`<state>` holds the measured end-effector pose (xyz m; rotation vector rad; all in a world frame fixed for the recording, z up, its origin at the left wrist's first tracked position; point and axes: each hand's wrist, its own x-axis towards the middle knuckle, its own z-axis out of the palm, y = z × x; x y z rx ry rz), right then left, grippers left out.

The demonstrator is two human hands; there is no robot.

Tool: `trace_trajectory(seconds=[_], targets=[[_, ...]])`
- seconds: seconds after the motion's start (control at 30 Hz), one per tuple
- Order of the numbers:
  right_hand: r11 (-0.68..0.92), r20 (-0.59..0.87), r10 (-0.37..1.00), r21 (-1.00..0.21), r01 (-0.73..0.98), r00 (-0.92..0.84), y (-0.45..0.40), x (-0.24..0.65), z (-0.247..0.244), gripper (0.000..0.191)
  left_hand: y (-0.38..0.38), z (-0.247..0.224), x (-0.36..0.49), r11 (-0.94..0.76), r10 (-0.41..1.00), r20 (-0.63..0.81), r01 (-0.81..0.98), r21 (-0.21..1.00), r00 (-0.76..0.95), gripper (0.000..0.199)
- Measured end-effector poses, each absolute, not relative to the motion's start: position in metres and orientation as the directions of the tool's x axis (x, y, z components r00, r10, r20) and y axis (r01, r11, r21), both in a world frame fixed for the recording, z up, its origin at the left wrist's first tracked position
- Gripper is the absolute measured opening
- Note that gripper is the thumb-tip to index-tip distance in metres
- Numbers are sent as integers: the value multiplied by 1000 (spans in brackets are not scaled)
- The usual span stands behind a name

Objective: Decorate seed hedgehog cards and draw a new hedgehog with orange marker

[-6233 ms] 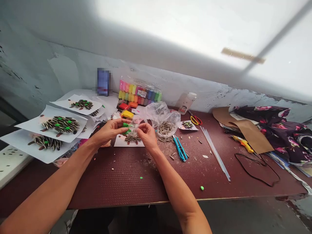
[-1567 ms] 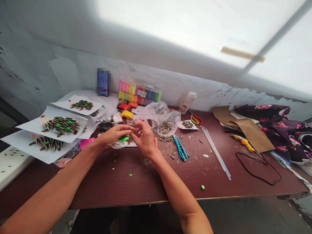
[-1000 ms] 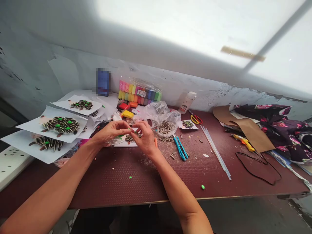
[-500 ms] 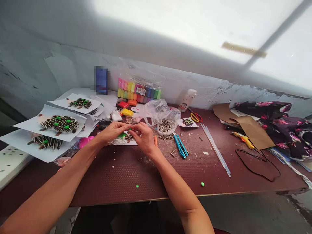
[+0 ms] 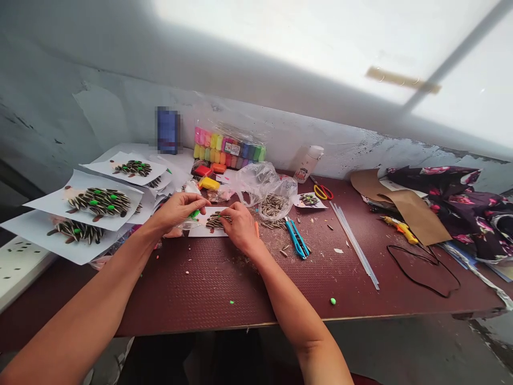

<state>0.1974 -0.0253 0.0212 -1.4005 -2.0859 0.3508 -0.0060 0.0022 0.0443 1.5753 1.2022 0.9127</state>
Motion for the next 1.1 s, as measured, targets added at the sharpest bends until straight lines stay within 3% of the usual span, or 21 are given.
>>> trace_trajectory(seconds=[0.27,1.1], targets=[[458,320,882,-410,789,-345,-29,198,19,12,3,43,-6,-103,966,32,268,958,258,33],[478,307,873,-385,789,-379,-29,194,17,23,1,44,-4,-107,956,20,282,953,293,41]])
